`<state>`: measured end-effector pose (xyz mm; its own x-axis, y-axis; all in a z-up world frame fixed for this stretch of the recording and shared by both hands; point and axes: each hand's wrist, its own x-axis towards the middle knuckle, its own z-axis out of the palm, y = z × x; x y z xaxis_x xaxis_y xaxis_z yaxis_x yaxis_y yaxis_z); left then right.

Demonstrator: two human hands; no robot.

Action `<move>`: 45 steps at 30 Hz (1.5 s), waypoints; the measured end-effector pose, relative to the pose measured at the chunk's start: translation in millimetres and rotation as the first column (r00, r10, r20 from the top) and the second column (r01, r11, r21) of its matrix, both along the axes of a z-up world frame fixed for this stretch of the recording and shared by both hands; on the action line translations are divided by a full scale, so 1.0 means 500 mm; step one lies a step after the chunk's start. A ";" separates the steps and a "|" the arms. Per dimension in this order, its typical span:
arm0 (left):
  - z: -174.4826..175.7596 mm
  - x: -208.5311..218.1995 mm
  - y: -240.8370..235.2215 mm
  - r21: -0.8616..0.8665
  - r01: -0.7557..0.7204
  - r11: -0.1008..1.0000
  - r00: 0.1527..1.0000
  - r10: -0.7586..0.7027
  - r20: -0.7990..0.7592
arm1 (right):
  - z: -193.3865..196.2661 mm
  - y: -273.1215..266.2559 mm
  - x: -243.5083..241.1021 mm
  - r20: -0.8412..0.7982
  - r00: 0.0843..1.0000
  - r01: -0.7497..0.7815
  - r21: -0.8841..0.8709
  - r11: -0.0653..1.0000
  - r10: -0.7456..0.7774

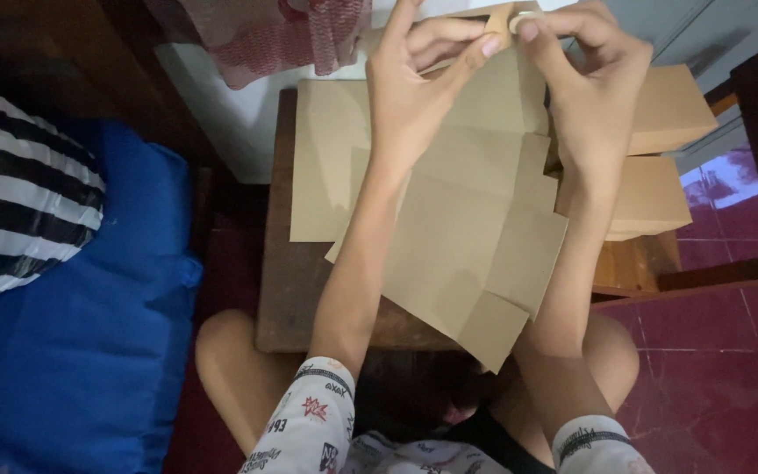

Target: The person assembles a flat cardboard box by folding and interlocking its flaps by hand. They fold the side walls, tuck the tabs into slots, and press the edges to form a finished box.

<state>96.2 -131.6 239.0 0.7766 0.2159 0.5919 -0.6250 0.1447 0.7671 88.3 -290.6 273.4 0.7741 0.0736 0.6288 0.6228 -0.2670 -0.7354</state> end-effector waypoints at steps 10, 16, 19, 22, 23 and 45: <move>0.003 -0.003 0.014 -0.075 0.055 0.996 0.995 -0.061 -0.082 | -0.008 0.013 0.005 0.058 0.998 0.017 -0.033 0.999 -0.015; 0.009 -0.006 0.013 0.087 -0.098 0.991 0.995 0.096 0.036 | -0.012 0.011 0.010 0.023 1.000 -0.011 0.008 1.000 0.011; 0.003 -0.004 0.008 0.046 -0.062 0.997 0.997 0.059 0.056 | -0.020 0.004 0.015 0.079 0.997 0.008 -0.035 0.999 -0.005; 0.000 -0.001 0.007 0.060 -0.077 0.995 0.995 0.073 0.071 | -0.017 0.004 0.013 0.099 0.995 -0.002 -0.038 0.999 0.006; -0.004 0.003 0.007 0.052 -0.070 0.996 0.997 0.067 0.048 | -0.017 0.003 0.014 0.097 0.995 0.009 -0.050 0.999 -0.004; 0.014 -0.020 -0.015 0.122 -0.184 0.975 0.983 0.185 0.003 | -0.021 0.029 0.020 0.081 0.997 -0.012 0.036 0.999 0.010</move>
